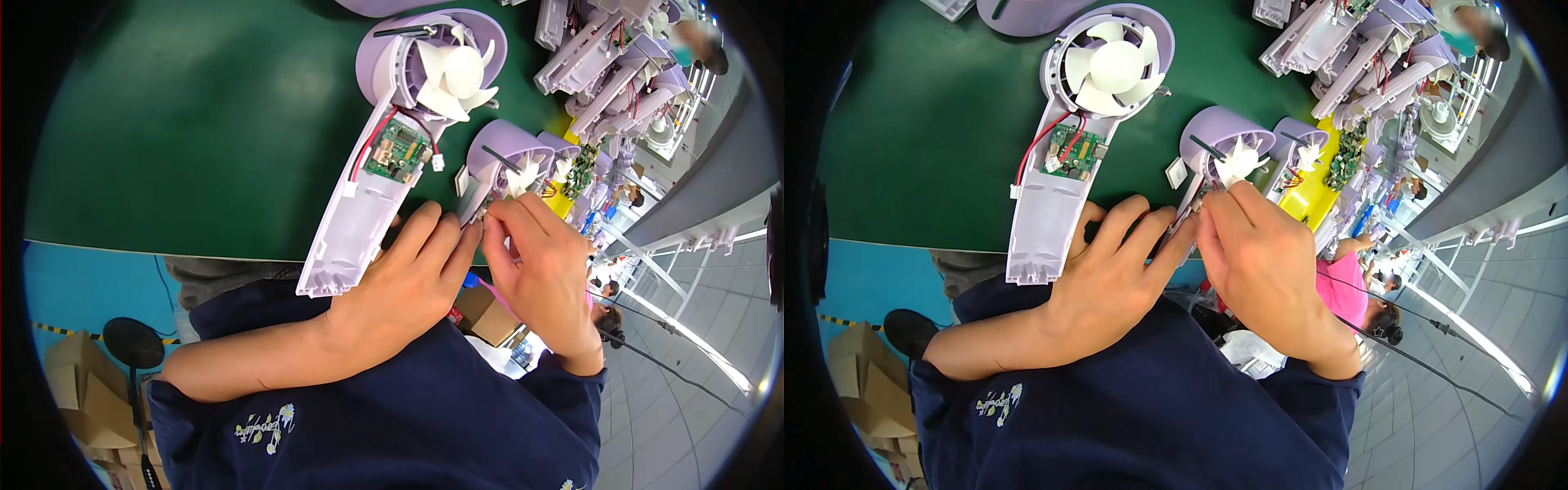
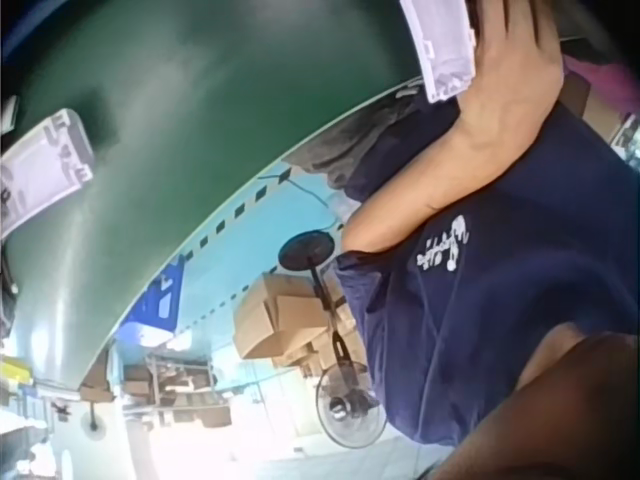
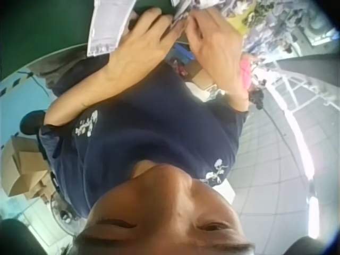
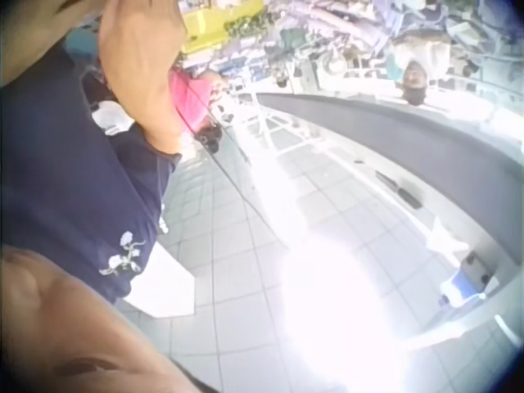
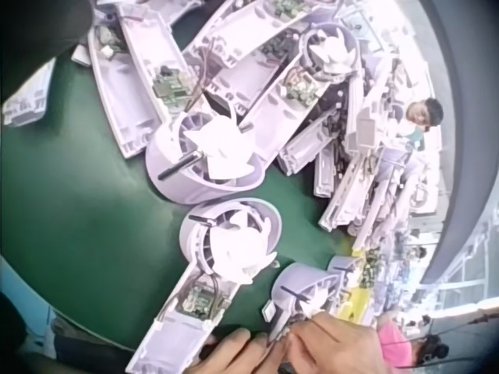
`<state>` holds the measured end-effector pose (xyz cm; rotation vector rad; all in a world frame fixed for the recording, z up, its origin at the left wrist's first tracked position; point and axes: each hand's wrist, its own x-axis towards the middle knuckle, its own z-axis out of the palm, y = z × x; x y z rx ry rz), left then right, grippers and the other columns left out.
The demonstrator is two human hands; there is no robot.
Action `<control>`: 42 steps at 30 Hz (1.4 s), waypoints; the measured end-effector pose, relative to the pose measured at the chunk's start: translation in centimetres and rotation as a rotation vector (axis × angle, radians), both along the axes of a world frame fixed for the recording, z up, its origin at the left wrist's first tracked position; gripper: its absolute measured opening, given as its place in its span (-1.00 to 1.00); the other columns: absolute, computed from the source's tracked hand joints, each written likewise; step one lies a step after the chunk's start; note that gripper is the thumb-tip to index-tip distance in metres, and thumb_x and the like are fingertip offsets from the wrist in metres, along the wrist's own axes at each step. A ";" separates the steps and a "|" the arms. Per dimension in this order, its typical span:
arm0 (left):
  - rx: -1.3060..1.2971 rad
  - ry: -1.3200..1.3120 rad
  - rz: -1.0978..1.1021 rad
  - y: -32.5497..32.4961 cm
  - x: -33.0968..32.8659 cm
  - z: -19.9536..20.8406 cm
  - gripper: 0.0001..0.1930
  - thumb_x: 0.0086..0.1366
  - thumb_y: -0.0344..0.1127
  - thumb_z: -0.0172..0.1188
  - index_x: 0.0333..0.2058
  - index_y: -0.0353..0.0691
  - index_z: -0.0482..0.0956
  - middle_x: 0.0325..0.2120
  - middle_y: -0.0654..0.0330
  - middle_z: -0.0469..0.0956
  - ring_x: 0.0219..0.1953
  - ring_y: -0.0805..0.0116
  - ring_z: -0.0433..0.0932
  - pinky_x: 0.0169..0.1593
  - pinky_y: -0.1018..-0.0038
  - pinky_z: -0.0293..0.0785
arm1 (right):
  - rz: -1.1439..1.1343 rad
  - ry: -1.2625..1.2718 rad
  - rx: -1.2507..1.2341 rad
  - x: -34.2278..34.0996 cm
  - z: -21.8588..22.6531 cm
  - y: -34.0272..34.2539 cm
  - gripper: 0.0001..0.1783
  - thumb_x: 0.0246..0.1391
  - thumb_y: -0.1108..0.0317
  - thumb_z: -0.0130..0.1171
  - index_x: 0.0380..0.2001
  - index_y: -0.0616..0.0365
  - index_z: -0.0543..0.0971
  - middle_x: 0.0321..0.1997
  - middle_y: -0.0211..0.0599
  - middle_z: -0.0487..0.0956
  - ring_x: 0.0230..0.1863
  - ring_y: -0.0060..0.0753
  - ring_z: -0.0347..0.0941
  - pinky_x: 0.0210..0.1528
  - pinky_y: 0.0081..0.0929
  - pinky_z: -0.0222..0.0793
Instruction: The person assembles handheld electric fans by connecting wire plugs to circuit boards and fitting the fan components into plastic casings by hand.
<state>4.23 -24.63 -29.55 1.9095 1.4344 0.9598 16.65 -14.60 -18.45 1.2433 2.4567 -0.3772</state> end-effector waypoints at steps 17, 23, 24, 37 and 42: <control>-0.015 -0.008 -0.035 0.4 0.0 0.1 -0.51 0.17 -0.31 0.23 0.11 -0.22 0.60 -0.02 0.19 0.55 0.11 0.24 0.46 0.07 0.19 0.26 | 0.020 -0.116 -0.051 -0.8 0.6 0.6 -0.91 0.17 0.54 0.23 -0.24 0.23 0.62 -0.36 -0.15 0.53 -0.43 0.05 0.50 -0.43 -0.16 0.38; -0.026 0.000 -0.029 0.4 0.1 0.2 -0.51 0.16 -0.30 0.23 0.11 -0.20 0.60 -0.03 0.20 0.55 0.11 0.25 0.47 0.06 0.21 0.28 | 0.019 -0.098 -0.023 -0.8 0.5 0.6 -0.91 0.18 0.54 0.22 -0.24 0.23 0.62 -0.36 -0.15 0.54 -0.42 0.06 0.50 -0.41 -0.15 0.39; -0.023 -0.002 -0.028 0.4 0.2 0.3 -0.52 0.17 -0.31 0.23 0.11 -0.20 0.60 -0.03 0.20 0.54 0.11 0.25 0.47 0.06 0.20 0.28 | 0.018 -0.098 -0.021 -0.7 0.5 0.5 -0.91 0.18 0.54 0.22 -0.24 0.23 0.62 -0.36 -0.15 0.54 -0.42 0.06 0.50 -0.41 -0.15 0.39; 0.053 -0.201 0.129 -0.2 0.8 -0.9 -0.52 0.13 -0.41 0.35 0.07 -0.23 0.56 -0.07 0.17 0.62 0.01 0.16 0.54 0.11 0.19 0.35 | -0.166 0.189 0.005 2.8 0.8 -0.6 -0.72 0.14 0.56 0.33 -0.06 0.16 0.67 -0.16 -0.23 0.63 -0.40 -0.28 0.61 -0.40 -0.41 0.52; 0.038 -0.280 0.220 0.3 1.0 -0.5 -0.52 0.17 -0.34 0.45 0.05 -0.25 0.52 -0.26 0.17 0.62 -0.15 0.13 0.59 0.02 0.18 0.38 | -0.164 0.421 0.007 4.7 -0.8 -2.1 -0.68 0.11 0.60 0.35 -0.04 0.17 0.69 -0.13 -0.25 0.64 -0.37 -0.37 0.62 -0.41 -0.51 0.52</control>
